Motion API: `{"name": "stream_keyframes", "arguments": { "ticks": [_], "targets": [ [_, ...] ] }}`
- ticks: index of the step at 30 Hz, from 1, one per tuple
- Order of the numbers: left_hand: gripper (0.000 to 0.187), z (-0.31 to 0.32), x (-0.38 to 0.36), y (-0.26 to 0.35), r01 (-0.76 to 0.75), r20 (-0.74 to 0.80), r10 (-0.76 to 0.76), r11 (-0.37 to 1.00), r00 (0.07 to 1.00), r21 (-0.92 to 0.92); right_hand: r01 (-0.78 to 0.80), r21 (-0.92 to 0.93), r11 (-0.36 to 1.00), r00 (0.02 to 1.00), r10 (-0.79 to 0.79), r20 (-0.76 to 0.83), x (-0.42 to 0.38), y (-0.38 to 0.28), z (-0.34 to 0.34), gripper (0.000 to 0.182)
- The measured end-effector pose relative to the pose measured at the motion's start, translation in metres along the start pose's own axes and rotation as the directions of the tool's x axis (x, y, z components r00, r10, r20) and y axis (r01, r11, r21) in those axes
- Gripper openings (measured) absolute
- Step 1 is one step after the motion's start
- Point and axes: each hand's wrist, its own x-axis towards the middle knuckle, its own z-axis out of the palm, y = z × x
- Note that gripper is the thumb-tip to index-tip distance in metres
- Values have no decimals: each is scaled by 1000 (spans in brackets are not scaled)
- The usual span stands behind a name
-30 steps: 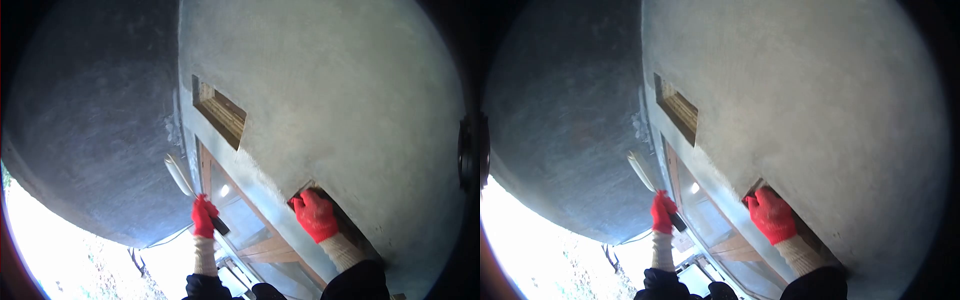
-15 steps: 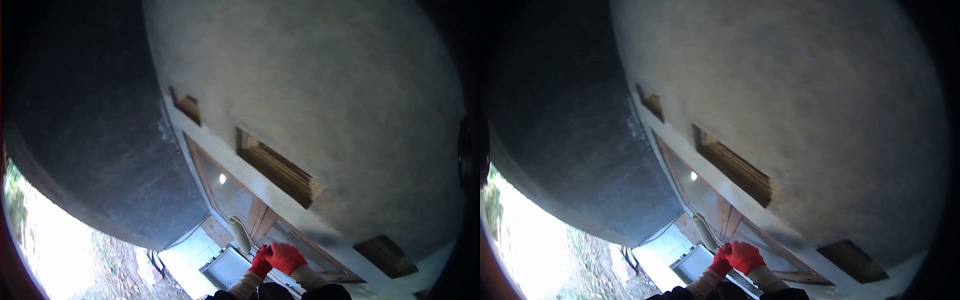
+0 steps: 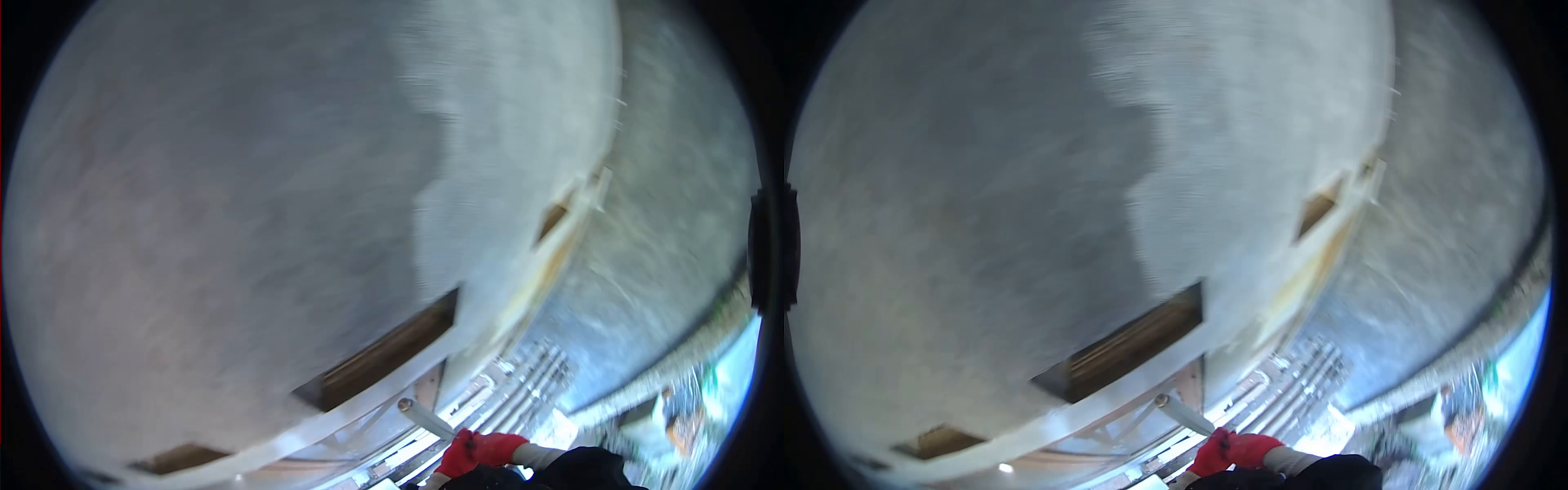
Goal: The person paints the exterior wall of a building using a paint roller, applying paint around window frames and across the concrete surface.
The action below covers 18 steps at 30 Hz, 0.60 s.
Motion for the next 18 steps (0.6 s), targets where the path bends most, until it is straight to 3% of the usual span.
{"name": "stream_keyframes", "arguments": {
  "ticks": [1,4,5,6,7,8,9,10,11,12,13,14,15,17,18],
  "targets": [
    [19,11,20,-13,403,278,-294,598,914,-693,-157,128,979,988,157,13,-36,-5,-17,43],
    [20,43,54,-76,491,378,-315,585,871,-645,-214,170,962,961,238,-138,-89,42,-3,48],
    [20,58,64,-96,530,398,-350,573,848,-626,-226,168,959,928,265,-262,-98,65,9,43],
    [20,76,72,-113,144,255,-137,989,957,-11,-183,200,963,895,248,-370,-117,70,9,40],
    [20,87,80,-127,-330,323,151,708,934,624,-135,216,967,851,225,-474,-139,74,8,37],
    [28,116,77,-94,-570,533,203,288,821,769,-142,236,961,845,242,-477,-153,75,4,37],
    [28,140,84,-88,-574,543,187,292,819,765,-213,326,921,790,359,-497,-164,74,1,33],
    [35,163,95,-88,-26,175,-66,877,982,479,-270,416,868,727,467,-503,-169,81,-4,28],
    [42,179,111,-92,499,21,-505,846,863,-187,-268,427,864,723,473,-503,-168,96,-9,28],
    [57,188,129,-90,491,70,-486,868,871,-75,-198,505,840,662,495,-564,-164,112,-12,27],
    [57,200,148,-85,486,74,-482,871,873,-65,-117,566,816,592,515,-620,-158,133,-15,27],
    [58,215,167,-77,447,62,-453,890,890,91,-35,463,885,575,397,-715,-147,165,-18,28],
    [60,229,187,-66,395,52,-419,884,906,248,32,696,717,551,569,-611,-134,192,-26,25],
    [63,237,241,-57,296,114,-356,887,928,356,57,804,592,562,647,-516,-152,197,-97,26],
    [59,230,254,-62,157,135,-248,867,959,473,91,785,612,535,635,-558,-153,217,-125,26]
  ]
}}
